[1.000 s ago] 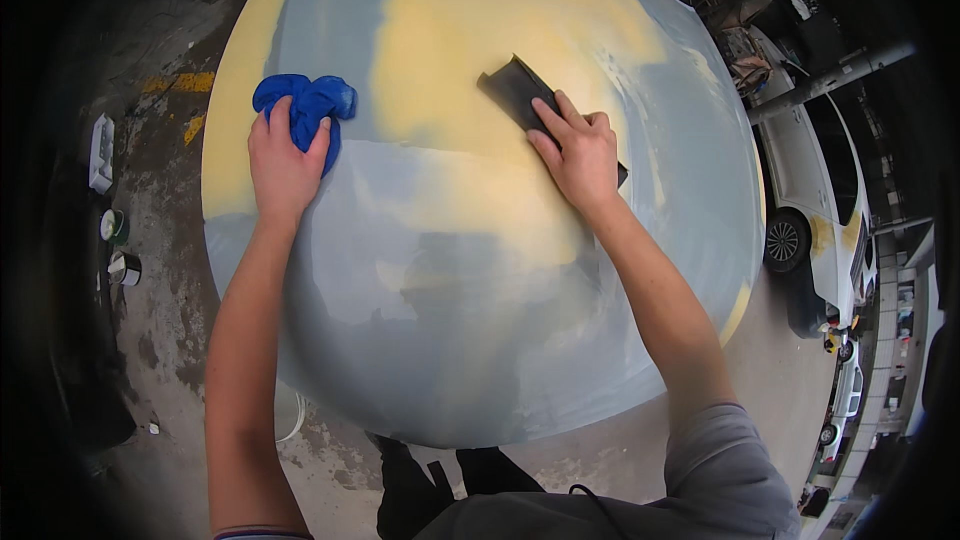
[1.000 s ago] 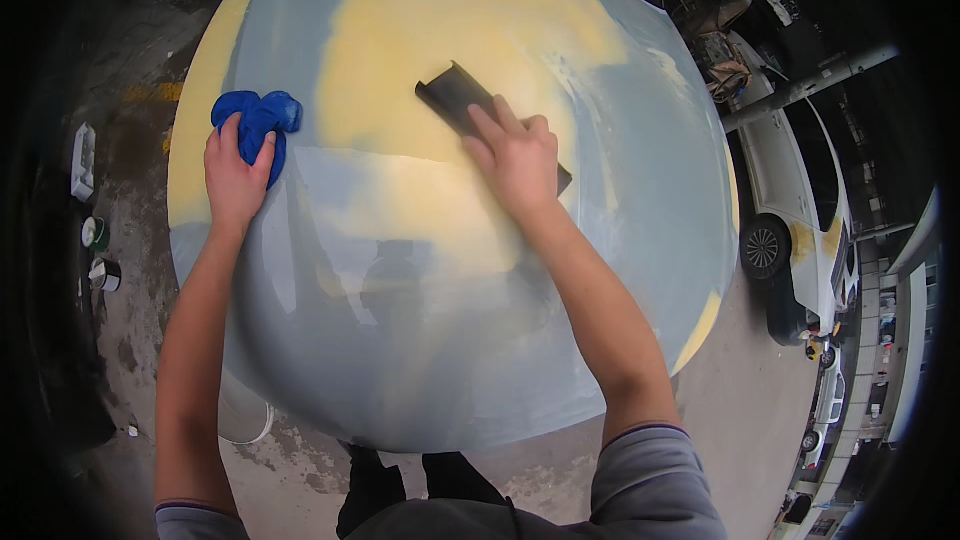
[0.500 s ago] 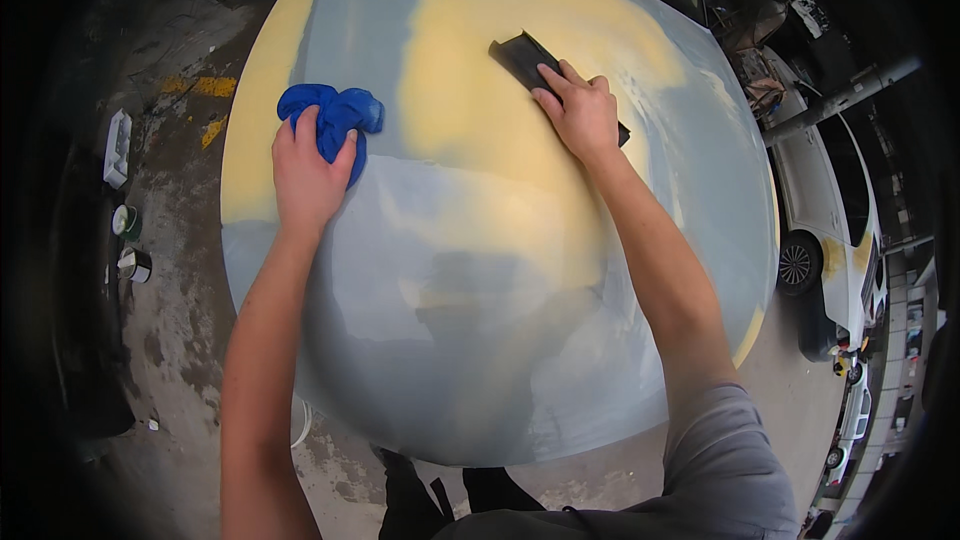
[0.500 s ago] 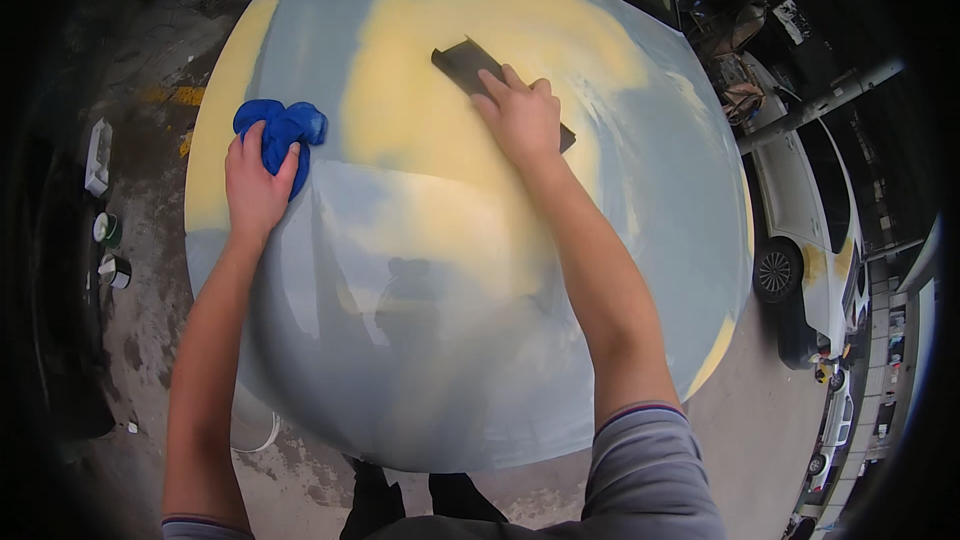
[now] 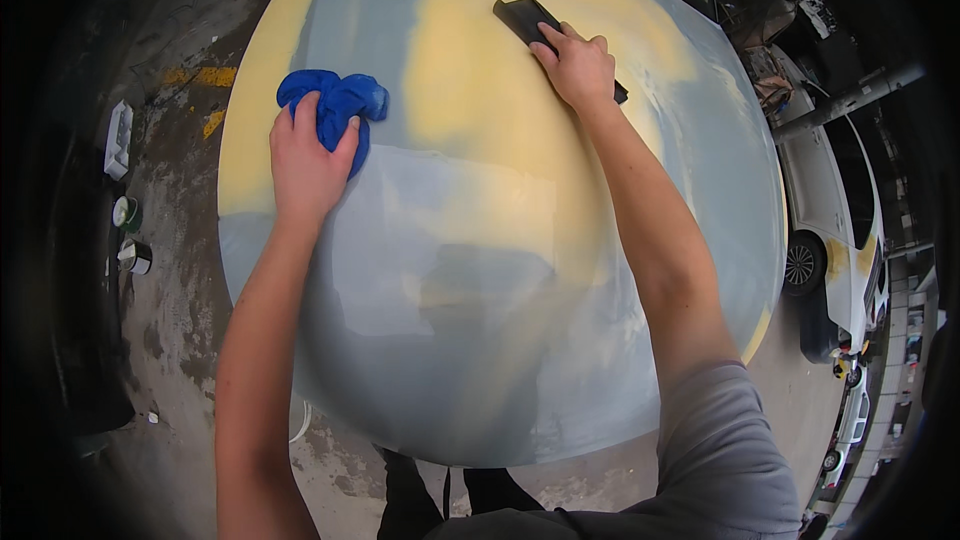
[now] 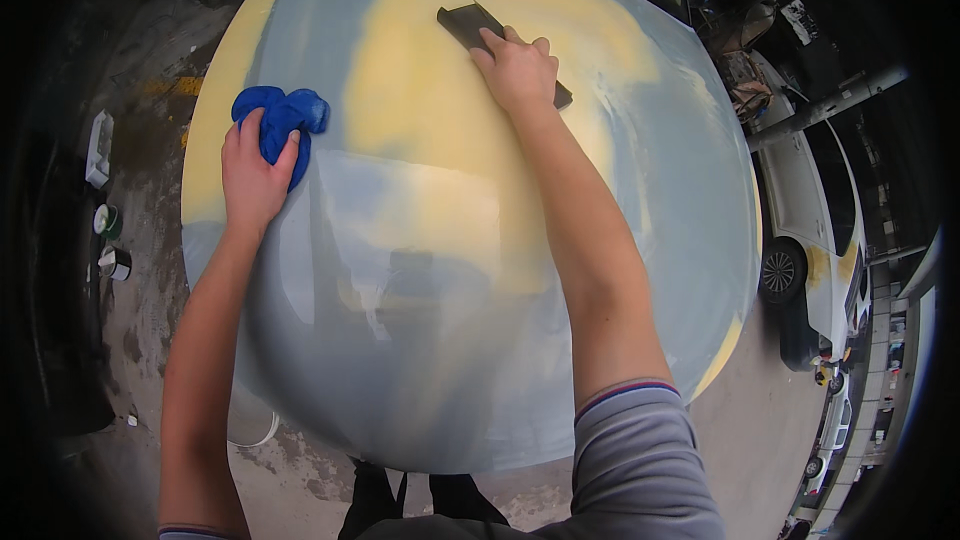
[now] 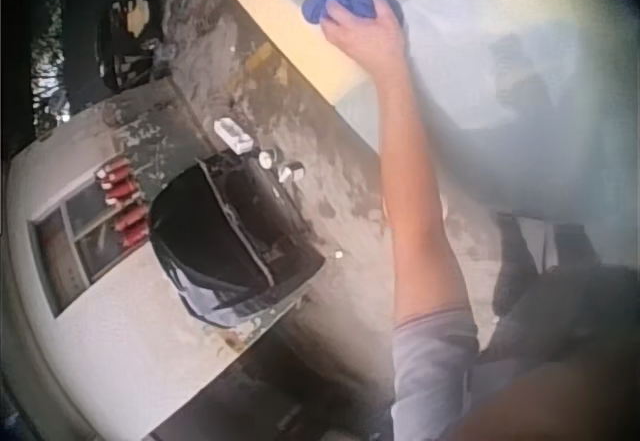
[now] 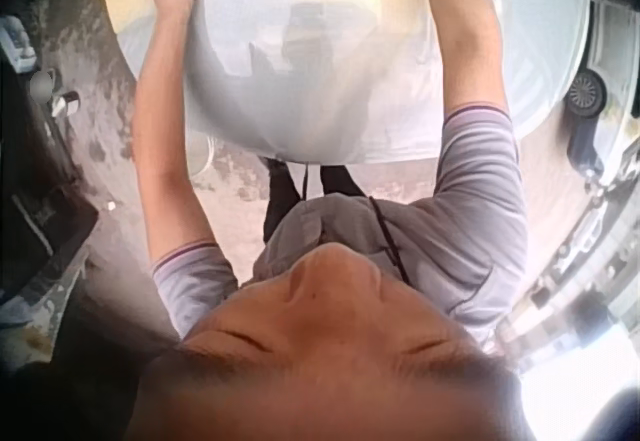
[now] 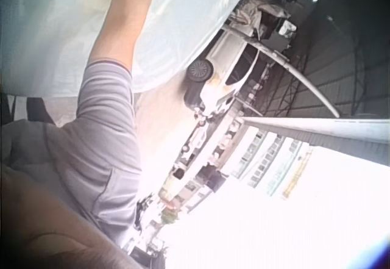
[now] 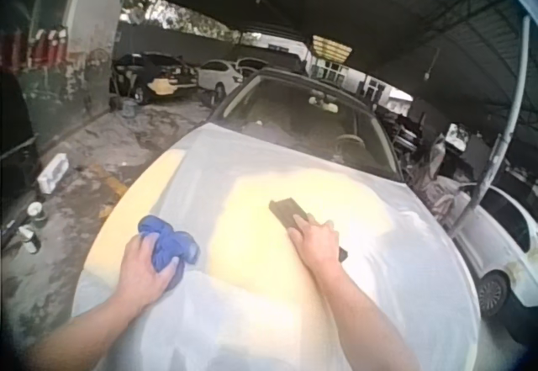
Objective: The person sands the hood of a car using a sanding block and wipes the surface with a blue cloth. The person repeatedly dips the sanding block into a bucket of water and continues sanding different areas of the hood.
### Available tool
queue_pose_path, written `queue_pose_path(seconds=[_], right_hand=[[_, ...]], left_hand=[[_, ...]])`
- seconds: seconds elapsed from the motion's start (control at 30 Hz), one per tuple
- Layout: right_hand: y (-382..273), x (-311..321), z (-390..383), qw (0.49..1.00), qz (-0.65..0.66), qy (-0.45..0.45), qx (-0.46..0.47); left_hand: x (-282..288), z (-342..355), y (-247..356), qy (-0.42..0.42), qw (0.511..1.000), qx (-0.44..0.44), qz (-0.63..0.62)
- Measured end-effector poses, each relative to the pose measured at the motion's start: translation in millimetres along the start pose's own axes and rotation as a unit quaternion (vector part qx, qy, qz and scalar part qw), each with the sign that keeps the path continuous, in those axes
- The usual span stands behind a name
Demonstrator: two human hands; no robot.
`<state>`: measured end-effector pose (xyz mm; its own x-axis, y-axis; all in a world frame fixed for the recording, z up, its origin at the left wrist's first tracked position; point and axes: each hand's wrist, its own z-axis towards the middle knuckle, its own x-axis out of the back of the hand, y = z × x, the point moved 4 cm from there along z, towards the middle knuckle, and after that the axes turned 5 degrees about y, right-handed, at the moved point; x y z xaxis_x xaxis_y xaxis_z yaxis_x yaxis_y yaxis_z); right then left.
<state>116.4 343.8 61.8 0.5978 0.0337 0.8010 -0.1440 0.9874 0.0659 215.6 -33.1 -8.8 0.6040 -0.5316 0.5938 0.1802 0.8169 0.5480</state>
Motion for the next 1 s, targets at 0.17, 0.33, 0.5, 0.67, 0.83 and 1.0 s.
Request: queue_pose_path(seconds=[0.17, 0.33, 0.5, 0.67, 0.83, 1.0], right_hand=[[-100, 118, -186, 0.993, 0.087, -0.032, 0.072], [-99, 127, -197, 0.987, 0.094, -0.053, 0.115], [-20, 13, 7, 1.0, 0.009, -0.023, 0.019], [-78, 61, -89, 0.993, 0.091, 0.017, 0.076], [-123, 146, -234, 0.987, 0.104, -0.041, 0.117], [-77, 35, -38, 0.996, 0.031, -0.043, 0.065]], left_hand=[[27, -4, -34, 0.007, 0.998, 0.02, 0.06], [22, -5, -27, -0.006, 0.999, 0.035, 0.033], [1, 2, 3, 0.007, 1.0, 0.005, -0.007], [17, -4, -13, -0.006, 0.999, 0.027, 0.019], [30, -4, -30, 0.002, 0.999, 0.033, 0.027], [6, -8, -8, 0.004, 1.0, 0.013, -0.008]])
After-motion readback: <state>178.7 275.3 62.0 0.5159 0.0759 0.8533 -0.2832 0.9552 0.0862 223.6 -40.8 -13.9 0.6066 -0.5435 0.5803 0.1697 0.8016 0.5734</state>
